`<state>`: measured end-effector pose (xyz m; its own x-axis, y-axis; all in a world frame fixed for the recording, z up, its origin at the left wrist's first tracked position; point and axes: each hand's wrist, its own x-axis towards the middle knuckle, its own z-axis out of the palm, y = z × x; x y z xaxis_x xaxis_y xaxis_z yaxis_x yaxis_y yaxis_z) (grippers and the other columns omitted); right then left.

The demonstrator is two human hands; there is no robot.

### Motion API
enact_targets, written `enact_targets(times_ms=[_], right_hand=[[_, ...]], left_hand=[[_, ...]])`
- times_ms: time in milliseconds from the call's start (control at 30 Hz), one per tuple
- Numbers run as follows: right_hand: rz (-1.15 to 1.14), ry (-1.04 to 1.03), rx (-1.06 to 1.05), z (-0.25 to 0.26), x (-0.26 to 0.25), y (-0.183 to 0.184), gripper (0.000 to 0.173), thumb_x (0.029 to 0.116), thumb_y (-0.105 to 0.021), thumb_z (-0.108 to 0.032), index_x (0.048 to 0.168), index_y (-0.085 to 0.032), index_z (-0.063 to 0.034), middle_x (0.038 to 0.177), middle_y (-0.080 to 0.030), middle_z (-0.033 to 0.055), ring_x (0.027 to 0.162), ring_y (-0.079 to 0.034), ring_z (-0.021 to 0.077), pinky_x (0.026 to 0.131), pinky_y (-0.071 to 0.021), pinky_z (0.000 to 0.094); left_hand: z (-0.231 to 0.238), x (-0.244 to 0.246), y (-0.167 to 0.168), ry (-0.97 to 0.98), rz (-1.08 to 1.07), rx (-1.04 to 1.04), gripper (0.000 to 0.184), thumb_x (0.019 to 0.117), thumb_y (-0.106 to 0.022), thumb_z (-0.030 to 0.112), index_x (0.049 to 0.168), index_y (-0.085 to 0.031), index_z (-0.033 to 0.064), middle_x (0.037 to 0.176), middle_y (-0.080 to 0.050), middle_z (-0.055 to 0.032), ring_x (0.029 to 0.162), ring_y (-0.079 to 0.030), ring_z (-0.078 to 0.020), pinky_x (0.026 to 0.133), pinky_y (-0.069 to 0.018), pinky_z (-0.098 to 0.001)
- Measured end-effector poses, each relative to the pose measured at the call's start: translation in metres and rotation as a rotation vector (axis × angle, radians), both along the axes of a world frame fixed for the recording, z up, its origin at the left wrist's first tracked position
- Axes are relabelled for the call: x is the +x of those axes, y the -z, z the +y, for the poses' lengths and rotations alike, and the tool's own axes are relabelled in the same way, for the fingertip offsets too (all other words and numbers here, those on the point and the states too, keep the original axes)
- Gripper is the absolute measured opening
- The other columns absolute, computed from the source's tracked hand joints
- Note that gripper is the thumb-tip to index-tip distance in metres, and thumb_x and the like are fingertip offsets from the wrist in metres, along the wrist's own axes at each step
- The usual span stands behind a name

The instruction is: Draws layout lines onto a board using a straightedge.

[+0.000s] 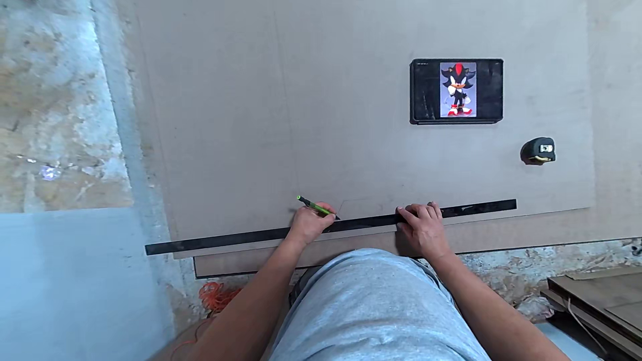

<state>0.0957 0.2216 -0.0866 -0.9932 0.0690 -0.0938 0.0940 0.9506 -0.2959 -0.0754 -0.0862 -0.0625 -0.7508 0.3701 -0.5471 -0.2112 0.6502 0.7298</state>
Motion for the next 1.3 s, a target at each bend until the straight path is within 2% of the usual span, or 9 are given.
enact_targets(times_ms=[500, 633, 967, 1100, 1300], right_hand=[[0.014, 0.035, -0.001, -0.0018, -0.0004, 0.0005, 0.035, 0.1020, -0.058, -0.043, 0.135, -0.067, -0.0338, 0.123, -0.067, 0.0047, 0.121, -0.061, 0.0258, 0.120, -0.0288, 0.0596], [0.017, 0.042, -0.008, -0.0012, -0.0011, -0.0001, 0.034, 0.1010, -0.059, -0.042, 0.133, -0.069, -0.0332, 0.123, -0.068, 0.0045, 0.119, -0.062, 0.0267, 0.119, -0.0312, 0.0612], [0.009, 0.047, -0.002, -0.0002, -0.0006, 0.0003, 0.034, 0.1008, -0.060, -0.044, 0.132, -0.069, -0.0349, 0.122, -0.067, 0.0021, 0.119, -0.061, 0.0239, 0.119, -0.0301, 0.0605], [0.037, 0.057, -0.012, 0.0007, 0.0009, 0.0022, 0.034, 0.1001, -0.061, -0.043, 0.131, -0.069, -0.0351, 0.121, -0.068, 0.0011, 0.118, -0.061, 0.0224, 0.119, -0.0310, 0.0589], [0.014, 0.056, -0.005, -0.0015, 0.0004, -0.0004, 0.033, 0.1011, -0.059, -0.043, 0.132, -0.068, -0.0363, 0.122, -0.067, 0.0001, 0.119, -0.061, 0.0208, 0.120, -0.0307, 0.0577]], left_hand=[[0.0001, 0.0001, 0.0008, 0.057, 0.050, -0.053, 0.005, 0.0914, -0.075, 0.020, 0.095, -0.077, 0.0209, 0.081, -0.074, 0.0032, 0.072, -0.068, -0.0085, 0.070, -0.0574, -0.0380], [0.0006, 0.0020, -0.0003, 0.079, 0.075, -0.062, 0.007, 0.0924, -0.074, 0.021, 0.098, -0.077, 0.0194, 0.083, -0.074, 0.0011, 0.073, -0.069, -0.0107, 0.072, -0.0579, -0.0422], [0.0018, 0.0038, 0.0004, 0.090, 0.095, -0.082, 0.006, 0.0932, -0.074, 0.021, 0.098, -0.077, 0.0202, 0.083, -0.075, 0.0013, 0.073, -0.069, -0.0113, 0.071, -0.0574, -0.0426], [0.0030, 0.0042, -0.0006, 0.103, 0.090, -0.096, 0.006, 0.0948, -0.074, 0.020, 0.100, -0.077, 0.0201, 0.086, -0.075, -0.0005, 0.075, -0.070, -0.0136, 0.073, -0.0585, -0.0452], [-0.0008, 0.0042, 0.0030, 0.096, 0.101, -0.096, 0.005, 0.0931, -0.076, 0.018, 0.098, -0.077, 0.0199, 0.086, -0.075, 0.0001, 0.076, -0.070, -0.0131, 0.074, -0.0584, -0.0448]])
